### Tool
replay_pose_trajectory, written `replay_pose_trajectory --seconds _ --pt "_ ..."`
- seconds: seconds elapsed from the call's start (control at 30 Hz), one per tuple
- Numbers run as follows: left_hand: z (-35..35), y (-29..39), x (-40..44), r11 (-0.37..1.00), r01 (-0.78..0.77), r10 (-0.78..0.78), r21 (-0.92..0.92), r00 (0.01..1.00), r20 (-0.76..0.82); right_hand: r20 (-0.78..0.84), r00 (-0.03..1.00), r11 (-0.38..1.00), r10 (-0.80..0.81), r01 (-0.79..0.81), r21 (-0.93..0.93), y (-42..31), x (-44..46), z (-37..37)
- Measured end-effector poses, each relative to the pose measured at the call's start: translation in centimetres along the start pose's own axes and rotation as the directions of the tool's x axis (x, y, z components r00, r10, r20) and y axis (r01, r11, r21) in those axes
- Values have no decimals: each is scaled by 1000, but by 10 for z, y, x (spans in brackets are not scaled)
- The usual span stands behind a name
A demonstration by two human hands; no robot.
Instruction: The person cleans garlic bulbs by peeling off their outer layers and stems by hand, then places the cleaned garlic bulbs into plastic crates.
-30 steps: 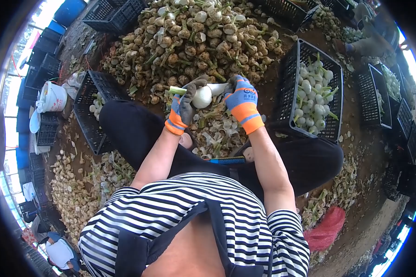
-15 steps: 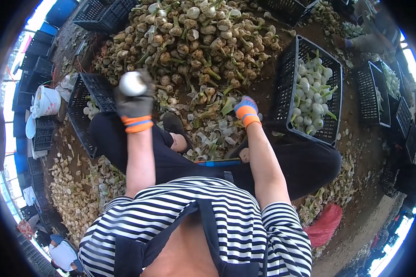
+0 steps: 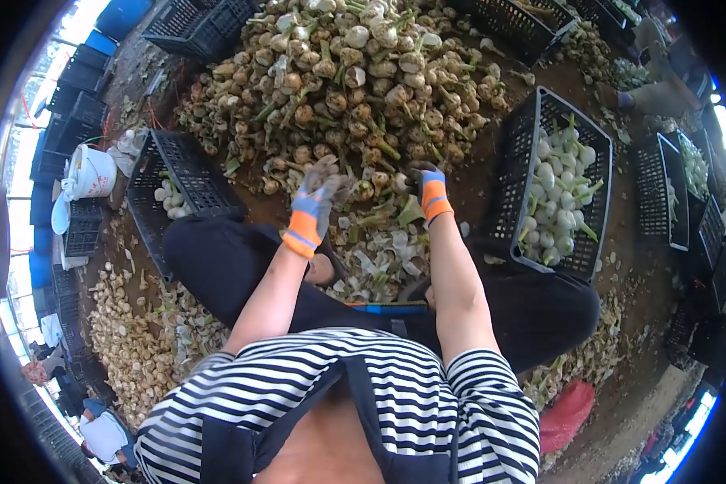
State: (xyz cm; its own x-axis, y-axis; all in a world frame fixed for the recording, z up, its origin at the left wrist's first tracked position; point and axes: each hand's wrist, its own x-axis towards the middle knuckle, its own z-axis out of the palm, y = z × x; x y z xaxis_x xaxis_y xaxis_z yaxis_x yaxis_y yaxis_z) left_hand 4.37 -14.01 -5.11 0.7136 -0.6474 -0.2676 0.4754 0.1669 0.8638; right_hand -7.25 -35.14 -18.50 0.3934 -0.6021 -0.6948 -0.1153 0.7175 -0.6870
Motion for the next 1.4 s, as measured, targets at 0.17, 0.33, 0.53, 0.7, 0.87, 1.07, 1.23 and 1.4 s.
replay_pose_trajectory --seconds 0.17,0.33,0.53,0.7,0.87,1.07,1.23,1.4 --pt "10 -27 3 998 -36 32 -47 996 -81 285 869 101 -405 352 -930 12 -18 12" --pt "1 -25 -13 998 -40 44 49 994 -99 339 850 -141 -404 308 -941 51 19 26" --pt "-20 -48 15 987 -101 122 121 977 -175 364 889 -100 -278 350 -931 33 43 32" --pt "-12 -54 19 984 -129 133 123 991 -24 392 919 999 -52 49 17 17 -4 28" --pt "14 -48 20 965 -123 178 -232 956 232 608 771 970 -188 47 240 -48 -145 67" --pt "45 -16 0 915 -400 392 -62 837 383 405 798 892 -447 434 128 -54 -153 48" --pt "52 -3 -20 840 -533 468 102 805 364 435 822 930 -367 329 164 -55 -173 52" --pt "54 0 -29 904 -426 403 -21 836 373 437 768 883 -469 405 236 -50 -185 50"
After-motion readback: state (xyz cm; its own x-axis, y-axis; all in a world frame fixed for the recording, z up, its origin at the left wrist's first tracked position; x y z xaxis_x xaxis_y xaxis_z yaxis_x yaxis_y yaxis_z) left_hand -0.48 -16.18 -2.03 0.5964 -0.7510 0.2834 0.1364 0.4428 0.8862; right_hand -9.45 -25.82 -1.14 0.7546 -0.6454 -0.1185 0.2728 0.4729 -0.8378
